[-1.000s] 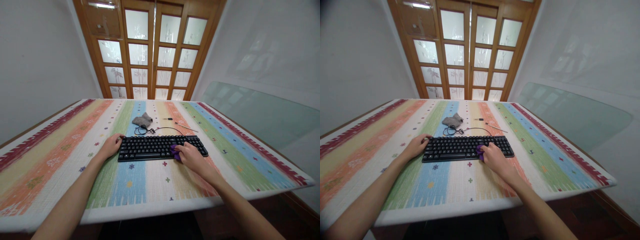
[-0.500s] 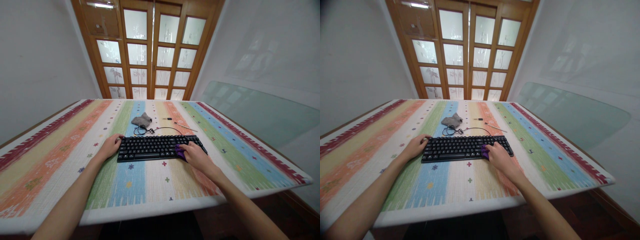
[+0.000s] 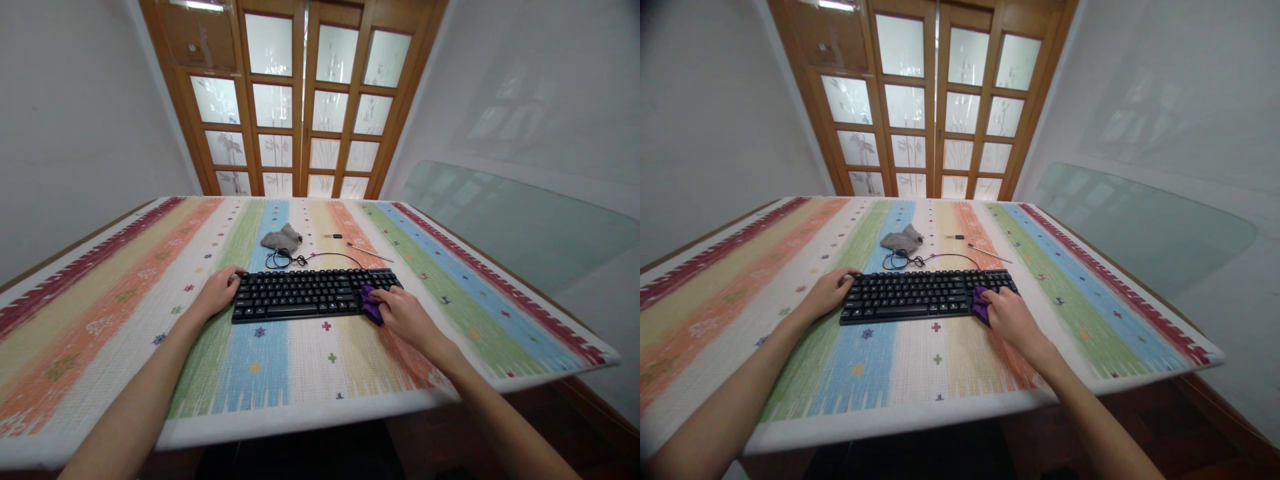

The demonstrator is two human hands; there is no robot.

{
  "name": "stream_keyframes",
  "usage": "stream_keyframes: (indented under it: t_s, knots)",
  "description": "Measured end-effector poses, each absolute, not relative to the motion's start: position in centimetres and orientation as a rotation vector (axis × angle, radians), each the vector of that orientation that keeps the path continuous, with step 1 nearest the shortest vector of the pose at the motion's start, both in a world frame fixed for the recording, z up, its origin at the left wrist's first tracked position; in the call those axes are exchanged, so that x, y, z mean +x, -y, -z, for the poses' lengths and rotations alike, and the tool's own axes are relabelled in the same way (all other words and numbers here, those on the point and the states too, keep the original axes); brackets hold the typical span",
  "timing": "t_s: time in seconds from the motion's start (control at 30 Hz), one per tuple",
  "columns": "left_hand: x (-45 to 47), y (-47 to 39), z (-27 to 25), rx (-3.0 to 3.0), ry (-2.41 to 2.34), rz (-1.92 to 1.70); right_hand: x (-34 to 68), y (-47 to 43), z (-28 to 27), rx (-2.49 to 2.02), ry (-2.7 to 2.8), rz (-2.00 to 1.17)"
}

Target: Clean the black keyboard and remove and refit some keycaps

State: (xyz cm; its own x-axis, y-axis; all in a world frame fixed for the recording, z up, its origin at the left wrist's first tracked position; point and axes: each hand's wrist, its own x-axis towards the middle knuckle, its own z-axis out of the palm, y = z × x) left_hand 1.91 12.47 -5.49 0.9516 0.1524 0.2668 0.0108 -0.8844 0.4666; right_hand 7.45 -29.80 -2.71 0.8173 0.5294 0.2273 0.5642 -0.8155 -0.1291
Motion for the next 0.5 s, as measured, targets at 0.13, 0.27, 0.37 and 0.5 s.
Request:
stream_keyframes:
  t_s: [0.13,0.27,0.37,0.5]
  knots:
    - [1.9,-12.6,5.5,2.634,-0.117,-0.414,8.1,29.9,2.1,-2.789,0.875,0.255]
    - [1.9,-12.6,5.5,2.637,-0.119,-0.415,8.6,30.2,1.7,-2.721,0.819,0.408]
    - [2.0,-12.6,5.5,2.639,-0.119,-0.413,8.3,30.2,2.1,-2.722,0.836,0.406]
    - [2.0,-12.6,5.5,2.637,-0.121,-0.417,7.0,29.8,3.0,-2.866,0.918,0.314]
